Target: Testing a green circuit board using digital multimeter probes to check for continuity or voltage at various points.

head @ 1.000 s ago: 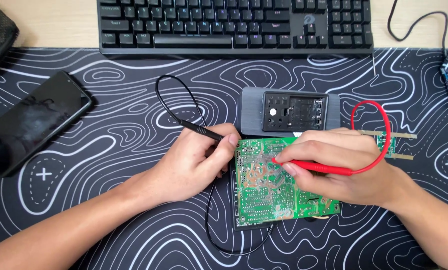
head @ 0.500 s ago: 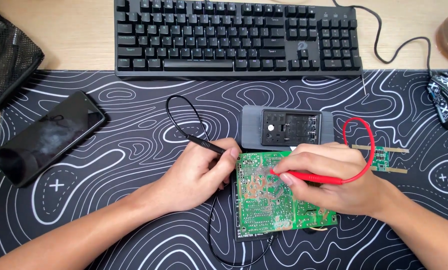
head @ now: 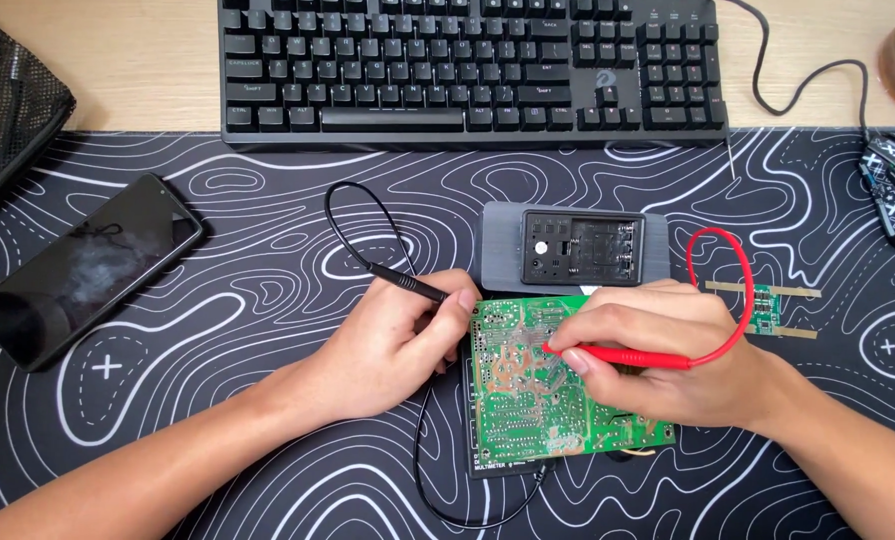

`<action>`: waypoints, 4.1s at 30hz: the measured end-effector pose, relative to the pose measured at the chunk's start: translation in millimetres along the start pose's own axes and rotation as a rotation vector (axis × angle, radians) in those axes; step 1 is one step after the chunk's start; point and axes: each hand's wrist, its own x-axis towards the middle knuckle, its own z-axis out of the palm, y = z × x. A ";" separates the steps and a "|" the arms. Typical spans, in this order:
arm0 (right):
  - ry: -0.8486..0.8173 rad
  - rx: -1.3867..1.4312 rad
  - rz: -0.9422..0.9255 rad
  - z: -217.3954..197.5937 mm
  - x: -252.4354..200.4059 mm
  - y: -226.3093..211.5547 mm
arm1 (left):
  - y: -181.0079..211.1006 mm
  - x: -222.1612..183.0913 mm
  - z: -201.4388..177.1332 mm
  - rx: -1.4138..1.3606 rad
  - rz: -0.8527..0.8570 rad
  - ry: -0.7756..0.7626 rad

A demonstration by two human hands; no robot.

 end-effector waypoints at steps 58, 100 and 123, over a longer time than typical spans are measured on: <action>0.200 0.017 0.101 9.6 -3.1 -8.4 | -22.0 6.2 5.7 -0.168 0.121 0.059; 0.007 -0.053 0.411 -61.5 -51.2 2.9 | -0.8 5.1 -7.3 -0.067 0.018 -0.077; -0.064 -0.013 0.495 -74.4 -65.5 8.2 | -0.2 4.5 -7.5 -0.066 -0.014 -0.082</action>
